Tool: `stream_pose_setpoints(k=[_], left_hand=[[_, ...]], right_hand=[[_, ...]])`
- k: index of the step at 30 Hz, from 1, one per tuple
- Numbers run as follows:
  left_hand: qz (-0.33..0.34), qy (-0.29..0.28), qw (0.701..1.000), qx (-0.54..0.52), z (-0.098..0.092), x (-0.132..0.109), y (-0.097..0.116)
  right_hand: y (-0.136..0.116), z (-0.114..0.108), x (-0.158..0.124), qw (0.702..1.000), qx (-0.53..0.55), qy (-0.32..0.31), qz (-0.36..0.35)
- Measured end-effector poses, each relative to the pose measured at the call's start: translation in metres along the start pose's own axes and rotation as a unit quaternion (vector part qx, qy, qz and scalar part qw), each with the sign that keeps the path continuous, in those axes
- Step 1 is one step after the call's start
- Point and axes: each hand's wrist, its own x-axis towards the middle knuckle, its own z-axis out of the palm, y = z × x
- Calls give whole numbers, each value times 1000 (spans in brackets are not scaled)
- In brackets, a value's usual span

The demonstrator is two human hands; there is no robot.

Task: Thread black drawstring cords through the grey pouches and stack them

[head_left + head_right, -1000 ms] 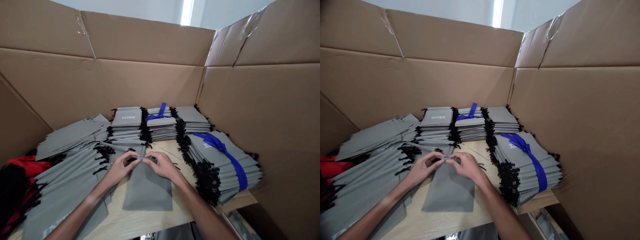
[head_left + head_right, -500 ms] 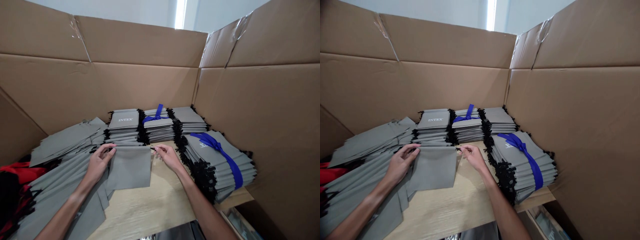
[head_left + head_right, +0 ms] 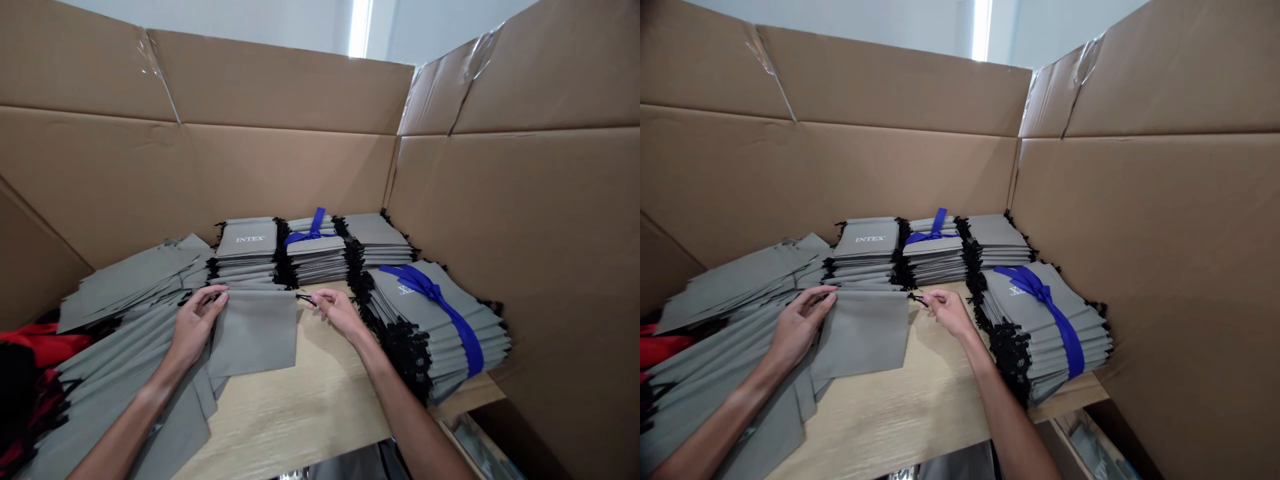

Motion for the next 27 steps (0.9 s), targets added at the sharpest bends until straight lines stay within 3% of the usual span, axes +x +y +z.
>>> stream_pose_setpoints(k=[13, 27], left_hand=[[-9, 31, 999, 8, 1, -1, 1], [-6, 38, 999, -3, 2, -2, 1]], right_hand=[[-3, 0, 0, 1000, 7, 12, 16], [-4, 10, -6, 992, 74, 12, 103]])
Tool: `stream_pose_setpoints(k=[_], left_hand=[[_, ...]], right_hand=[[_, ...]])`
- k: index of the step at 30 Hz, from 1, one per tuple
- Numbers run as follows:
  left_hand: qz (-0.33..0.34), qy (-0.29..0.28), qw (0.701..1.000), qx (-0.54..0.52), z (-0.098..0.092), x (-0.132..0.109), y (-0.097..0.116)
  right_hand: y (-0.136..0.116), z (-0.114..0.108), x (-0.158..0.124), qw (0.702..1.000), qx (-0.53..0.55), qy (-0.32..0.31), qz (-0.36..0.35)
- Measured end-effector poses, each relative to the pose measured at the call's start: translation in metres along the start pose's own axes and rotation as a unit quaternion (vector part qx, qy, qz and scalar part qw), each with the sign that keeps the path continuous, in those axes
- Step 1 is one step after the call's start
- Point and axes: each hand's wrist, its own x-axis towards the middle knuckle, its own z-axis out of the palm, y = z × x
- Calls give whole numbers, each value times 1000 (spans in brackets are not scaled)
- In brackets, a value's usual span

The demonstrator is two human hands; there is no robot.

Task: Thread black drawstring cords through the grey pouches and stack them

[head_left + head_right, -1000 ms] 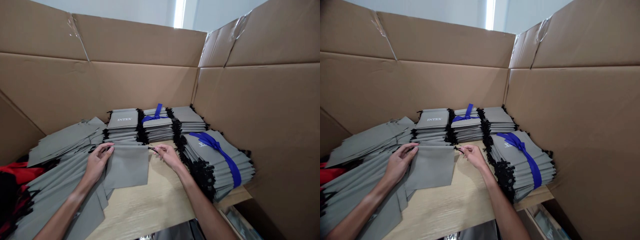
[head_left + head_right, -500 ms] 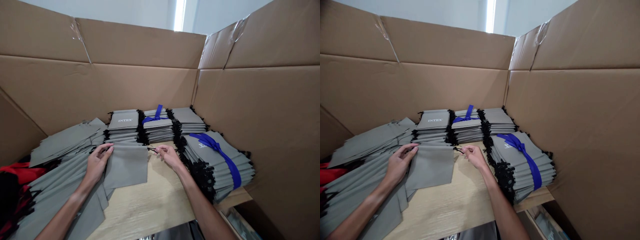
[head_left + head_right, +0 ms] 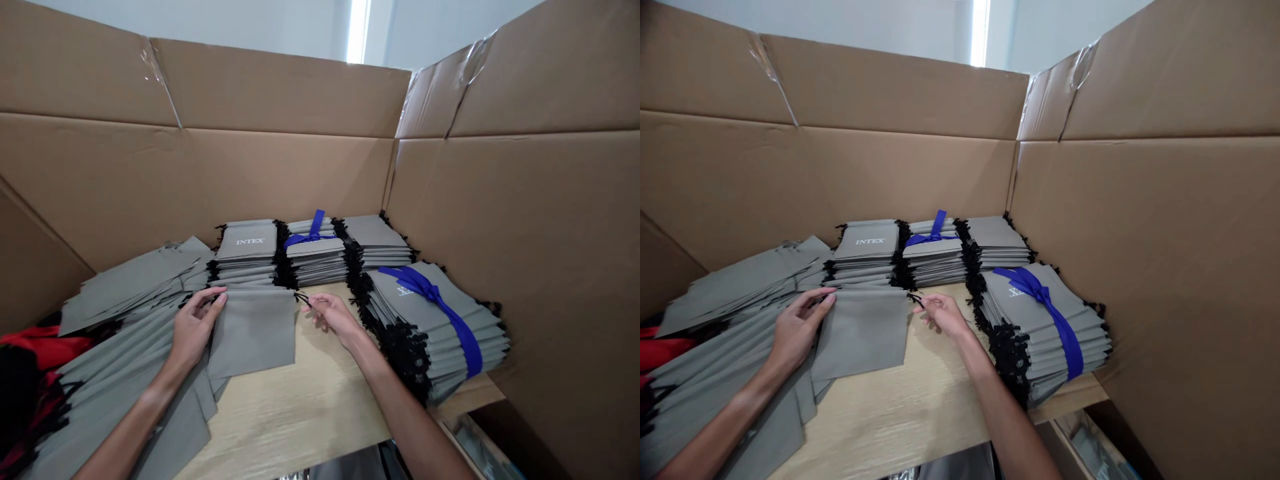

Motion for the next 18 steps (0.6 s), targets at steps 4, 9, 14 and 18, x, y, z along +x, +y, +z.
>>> stream_pose_setpoints(k=[4, 9, 14, 18], left_hand=[[-4, -1, 1000, -4, 1, 0, 1], [1, -10, 1000, -2, 1, -1, 2], [1, -5, 1000, 1, 1, -1, 0], [15, 11, 1000, 10, 3, -1, -1]], right_hand=[[-1, -1, -1, 999, 29, 2, 27], [-6, -2, -4, 998, 43, 10, 38], [-9, -2, -7, 997, 56, 18, 41], [-9, 0, -7, 997, 56, 17, 47]])
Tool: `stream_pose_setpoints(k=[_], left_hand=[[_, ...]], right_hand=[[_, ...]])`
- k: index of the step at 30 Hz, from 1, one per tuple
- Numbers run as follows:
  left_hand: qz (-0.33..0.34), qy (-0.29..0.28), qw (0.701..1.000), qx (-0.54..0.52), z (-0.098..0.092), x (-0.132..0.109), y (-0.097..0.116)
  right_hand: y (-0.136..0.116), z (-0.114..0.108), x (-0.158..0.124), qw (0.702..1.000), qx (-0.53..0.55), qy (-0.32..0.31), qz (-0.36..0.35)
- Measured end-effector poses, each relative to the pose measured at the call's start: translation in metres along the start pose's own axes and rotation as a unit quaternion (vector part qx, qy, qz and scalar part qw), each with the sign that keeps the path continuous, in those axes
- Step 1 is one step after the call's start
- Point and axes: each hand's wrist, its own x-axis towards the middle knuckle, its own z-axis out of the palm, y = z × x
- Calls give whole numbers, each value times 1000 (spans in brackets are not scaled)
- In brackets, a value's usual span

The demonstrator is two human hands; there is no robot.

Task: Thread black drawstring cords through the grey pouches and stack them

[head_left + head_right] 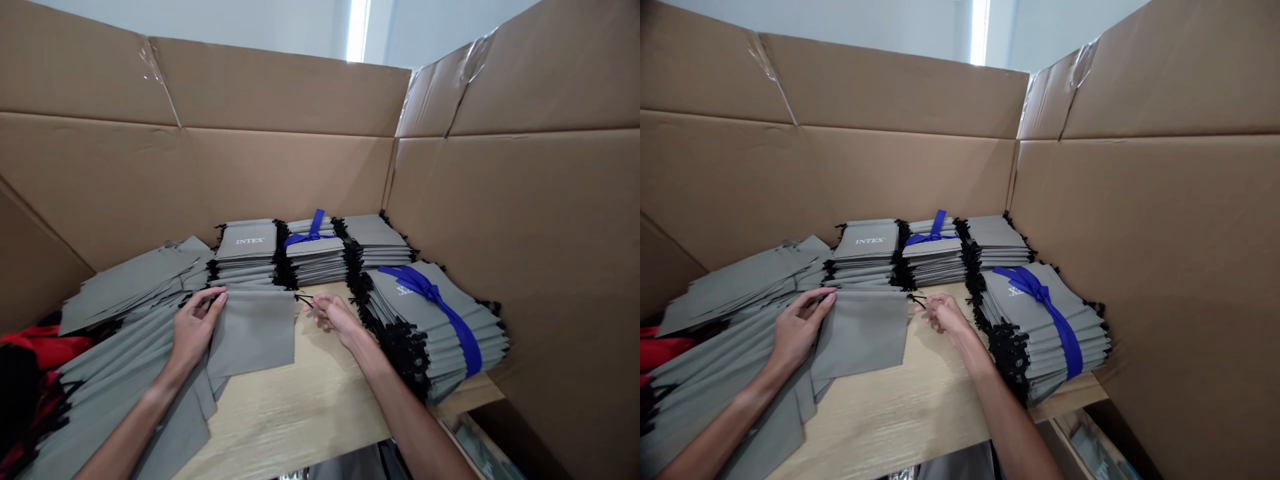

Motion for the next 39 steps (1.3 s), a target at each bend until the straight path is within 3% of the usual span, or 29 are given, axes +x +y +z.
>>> stream_pose_setpoints(k=[14, 31, 39], left_hand=[[27, 13, 999, 11, 0, 0, 1], [15, -98, 995, 0, -2, 8, -12], [30, -60, 997, 25, -14, 15, -12]], right_hand=[[13, 4, 7, 999, -26, 25, -19], [0, -18, 10, 995, -63, 78, -15], [4, -23, 17, 989, -106, 90, -56]])
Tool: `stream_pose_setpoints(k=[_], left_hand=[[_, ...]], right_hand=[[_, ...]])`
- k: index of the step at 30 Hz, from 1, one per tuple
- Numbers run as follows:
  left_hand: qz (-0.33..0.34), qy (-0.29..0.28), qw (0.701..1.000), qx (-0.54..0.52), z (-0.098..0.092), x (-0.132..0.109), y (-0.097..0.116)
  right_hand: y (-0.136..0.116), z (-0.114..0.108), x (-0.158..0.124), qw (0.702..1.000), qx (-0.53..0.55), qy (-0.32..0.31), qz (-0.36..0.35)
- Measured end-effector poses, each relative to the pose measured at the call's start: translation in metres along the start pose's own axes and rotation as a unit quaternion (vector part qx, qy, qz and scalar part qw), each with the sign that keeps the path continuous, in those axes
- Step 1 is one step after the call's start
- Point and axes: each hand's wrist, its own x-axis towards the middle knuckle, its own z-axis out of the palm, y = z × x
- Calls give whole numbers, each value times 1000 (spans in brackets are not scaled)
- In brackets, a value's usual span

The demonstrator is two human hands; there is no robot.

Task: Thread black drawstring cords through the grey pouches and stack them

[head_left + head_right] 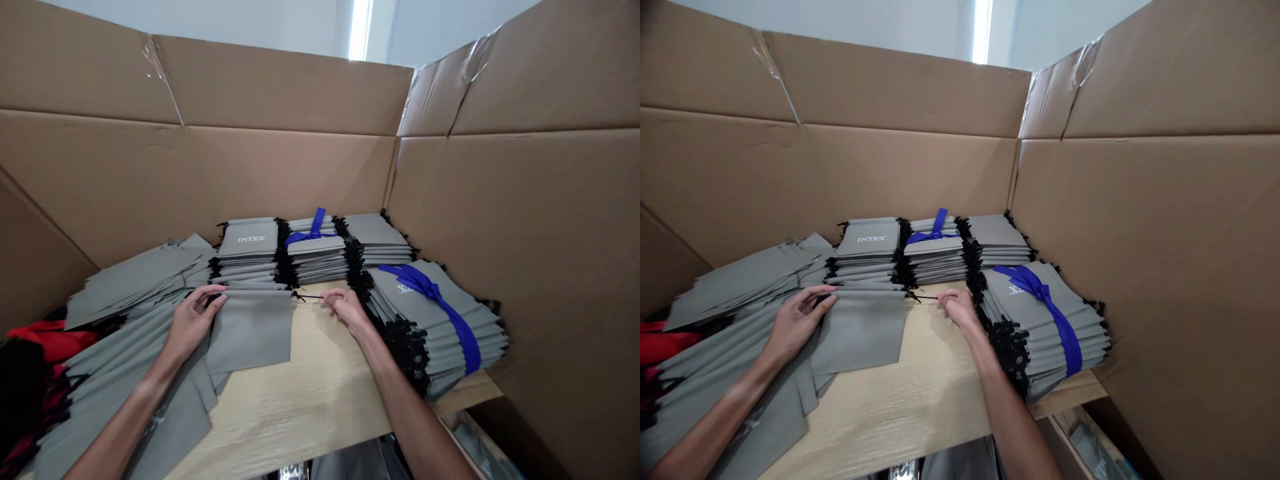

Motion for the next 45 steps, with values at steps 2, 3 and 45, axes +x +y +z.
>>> stream_pose_setpoints(k=[2, 3, 45], left_hand=[[-6, -11, 1000, 6, 0, -1, 1], [-11, -16, 1000, 7, 0, -1, 2], [-20, -85, 996, -35, 35, -36, 44]], right_hand=[[4, 5, 2, 1000, -12, -10, -21], [6, 7, 3, 999, -19, -16, -31], [-2, 40, -41, 888, -306, -112, -324]])
